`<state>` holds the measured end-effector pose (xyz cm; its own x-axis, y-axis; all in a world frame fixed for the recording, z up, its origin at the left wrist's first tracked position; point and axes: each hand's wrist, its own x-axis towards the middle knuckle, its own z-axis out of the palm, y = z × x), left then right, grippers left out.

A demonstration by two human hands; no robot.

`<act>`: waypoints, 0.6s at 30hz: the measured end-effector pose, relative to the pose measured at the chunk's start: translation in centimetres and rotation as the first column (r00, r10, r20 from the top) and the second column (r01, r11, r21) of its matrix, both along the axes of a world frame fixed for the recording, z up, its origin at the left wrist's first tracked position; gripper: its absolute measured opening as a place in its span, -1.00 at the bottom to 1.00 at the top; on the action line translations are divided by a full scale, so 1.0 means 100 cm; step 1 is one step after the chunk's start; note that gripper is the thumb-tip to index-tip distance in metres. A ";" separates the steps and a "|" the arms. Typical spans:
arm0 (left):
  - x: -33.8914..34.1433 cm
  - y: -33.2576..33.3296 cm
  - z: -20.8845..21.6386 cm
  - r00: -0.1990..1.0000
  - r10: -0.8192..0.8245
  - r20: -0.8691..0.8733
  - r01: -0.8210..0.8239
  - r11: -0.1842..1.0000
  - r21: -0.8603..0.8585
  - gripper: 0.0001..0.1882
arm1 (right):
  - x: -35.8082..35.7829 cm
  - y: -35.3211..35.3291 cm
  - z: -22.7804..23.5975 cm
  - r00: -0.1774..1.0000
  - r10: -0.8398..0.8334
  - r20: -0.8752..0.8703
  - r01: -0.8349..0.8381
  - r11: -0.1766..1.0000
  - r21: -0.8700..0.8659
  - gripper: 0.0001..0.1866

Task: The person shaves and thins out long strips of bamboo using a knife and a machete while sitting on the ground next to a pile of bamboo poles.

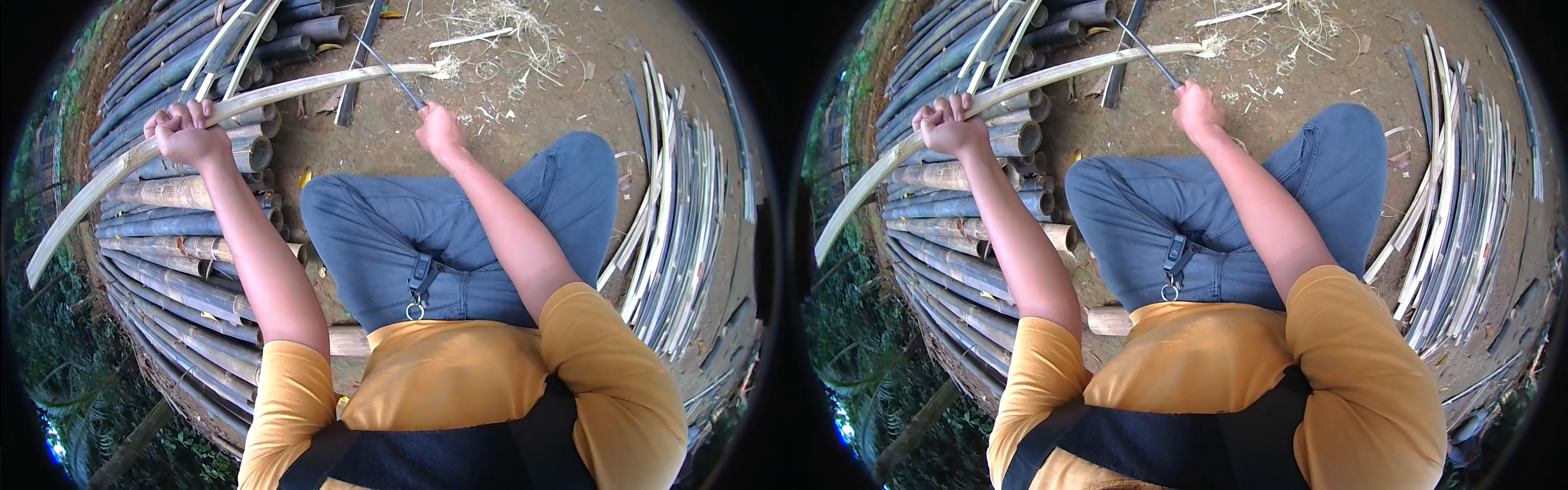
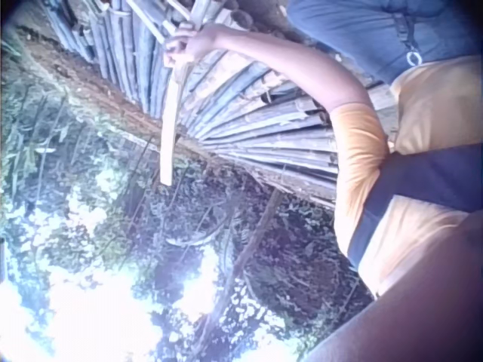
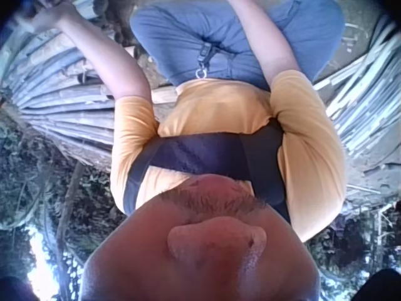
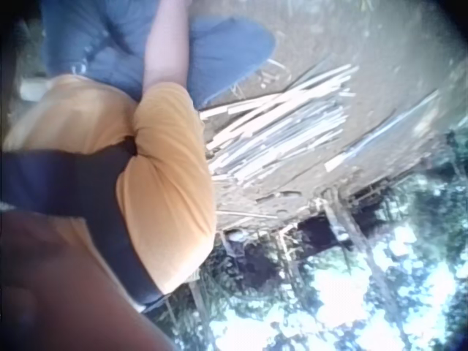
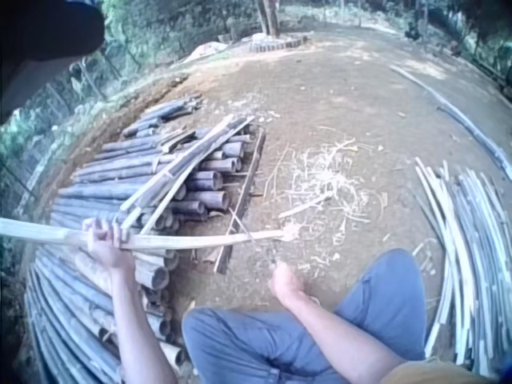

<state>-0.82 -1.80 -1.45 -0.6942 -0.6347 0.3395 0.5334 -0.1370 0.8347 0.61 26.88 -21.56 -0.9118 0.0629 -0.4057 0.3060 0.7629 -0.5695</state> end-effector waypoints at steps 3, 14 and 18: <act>0.006 0.002 -0.002 0.996 0.086 0.029 -0.087 0.996 0.022 -0.85 | 0.004 -0.003 0.017 0.995 0.102 0.016 -0.102 0.994 -0.028 -0.80; 0.006 0.000 0.001 0.997 -0.078 -0.023 0.077 0.996 -0.050 -0.82 | -0.001 0.004 -0.006 0.989 -0.077 0.127 0.087 0.993 -0.082 -0.74; 0.004 0.005 0.001 0.998 -0.053 -0.020 0.052 0.997 -0.050 -0.81 | 0.000 -0.002 -0.016 0.998 -0.028 0.058 0.035 0.993 -0.111 -0.75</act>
